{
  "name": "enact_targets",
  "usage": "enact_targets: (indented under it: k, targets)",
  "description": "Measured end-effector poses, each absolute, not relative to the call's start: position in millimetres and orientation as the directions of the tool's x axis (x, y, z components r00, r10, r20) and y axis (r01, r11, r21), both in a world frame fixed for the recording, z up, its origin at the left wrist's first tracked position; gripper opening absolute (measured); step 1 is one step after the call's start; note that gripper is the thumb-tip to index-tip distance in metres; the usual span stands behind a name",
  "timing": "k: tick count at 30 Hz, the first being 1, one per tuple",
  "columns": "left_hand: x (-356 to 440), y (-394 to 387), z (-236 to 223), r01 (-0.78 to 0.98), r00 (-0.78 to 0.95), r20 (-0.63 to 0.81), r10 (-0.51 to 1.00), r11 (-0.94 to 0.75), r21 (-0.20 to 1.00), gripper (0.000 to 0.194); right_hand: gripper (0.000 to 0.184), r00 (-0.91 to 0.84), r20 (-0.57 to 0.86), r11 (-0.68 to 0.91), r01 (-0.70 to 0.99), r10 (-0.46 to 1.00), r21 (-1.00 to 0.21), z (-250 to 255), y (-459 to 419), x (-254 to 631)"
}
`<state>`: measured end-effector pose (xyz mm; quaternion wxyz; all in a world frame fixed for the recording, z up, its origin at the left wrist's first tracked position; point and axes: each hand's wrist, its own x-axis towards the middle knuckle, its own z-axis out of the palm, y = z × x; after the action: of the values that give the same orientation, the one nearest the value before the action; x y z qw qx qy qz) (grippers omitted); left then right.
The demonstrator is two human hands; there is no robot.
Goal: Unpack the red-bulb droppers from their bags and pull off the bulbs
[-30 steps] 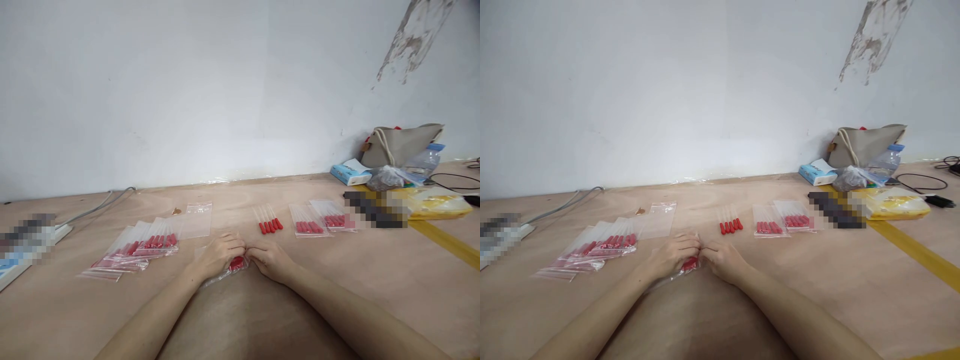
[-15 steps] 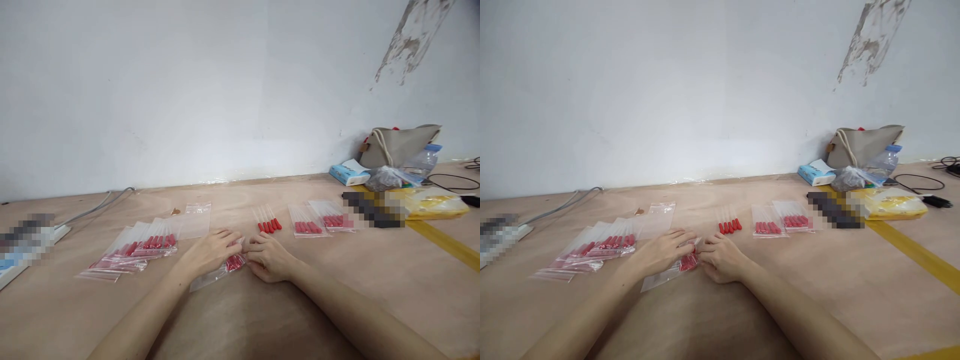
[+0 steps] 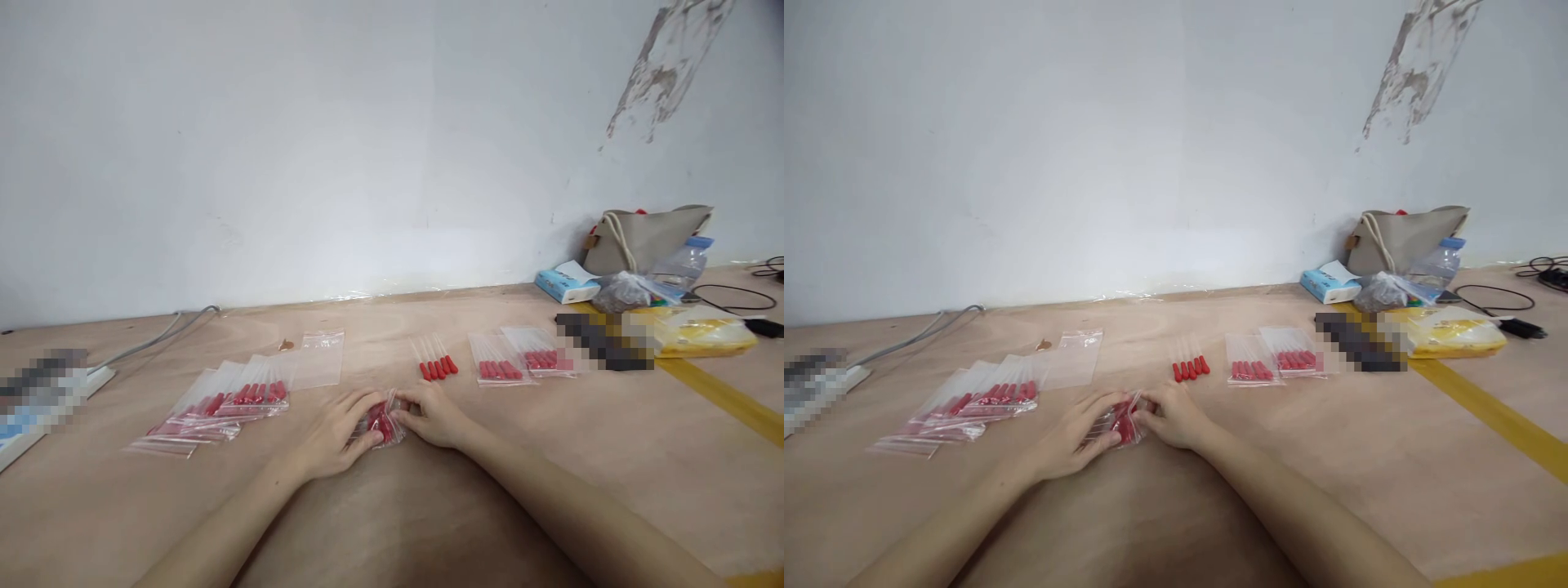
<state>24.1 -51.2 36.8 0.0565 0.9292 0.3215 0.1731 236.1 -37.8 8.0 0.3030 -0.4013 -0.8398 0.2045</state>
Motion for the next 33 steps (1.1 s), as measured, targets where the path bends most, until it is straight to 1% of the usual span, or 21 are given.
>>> enact_targets:
  k: [1,3,5,7,11,13,15,18,20,25,27,31,33]
  targets:
    - [21,-54,33,0.586,0.707,0.272,0.653,-0.756,0.292,0.047,0.012,-0.513,0.346,0.603,0.511,0.786,-0.612,9,-38,237]
    - [15,-58,26,0.577,0.682,0.243,0.690,-0.712,0.400,0.052,0.015,-0.543,0.338,0.605,0.447,0.769,-0.658,11,-39,237]
    - [12,-59,22,0.566,0.663,0.236,0.711,-0.682,0.463,0.050,0.019,-0.553,0.303,0.568,0.403,0.776,-0.718,9,-39,237]
    - [12,-58,20,0.568,0.640,0.239,0.731,-0.659,0.494,0.046,0.024,-0.554,0.264,0.514,0.361,0.789,-0.778,5,-39,236]
    - [16,-56,21,0.563,0.624,0.252,0.740,-0.649,0.512,0.045,0.042,-0.557,0.204,0.422,0.297,0.805,-0.857,-1,-38,235]
    - [17,-55,21,0.560,0.615,0.263,0.744,-0.646,0.518,0.043,0.046,-0.566,0.170,0.387,0.288,0.806,-0.876,1,-39,236]
    - [19,-53,20,0.559,0.601,0.276,0.750,-0.642,0.525,0.041,0.042,-0.561,0.173,0.383,0.280,0.809,-0.880,3,-40,236]
    - [21,-51,19,0.554,0.586,0.287,0.758,-0.632,0.542,0.040,0.029,-0.492,0.249,0.418,0.270,0.834,-0.867,6,-42,233]
    - [22,-51,20,0.547,0.580,0.284,0.763,-0.624,0.558,0.040,0.025,-0.451,0.281,0.439,0.295,0.847,-0.849,7,-43,230]
    - [23,-51,22,0.536,0.586,0.273,0.763,-0.618,0.576,0.040,0.025,-0.406,0.277,0.443,0.403,0.871,-0.801,6,-43,225]
    - [23,-51,21,0.528,0.594,0.271,0.757,-0.621,0.579,0.040,0.023,-0.419,0.265,0.435,0.389,0.869,-0.812,5,-43,225]
    - [22,-51,21,0.528,0.601,0.267,0.753,-0.625,0.574,0.041,0.024,-0.471,0.243,0.408,0.286,0.848,-0.867,5,-44,225]
    - [21,-52,21,0.537,0.599,0.261,0.757,-0.621,0.571,0.039,0.024,-0.487,0.246,0.416,0.279,0.838,-0.866,5,-46,225]
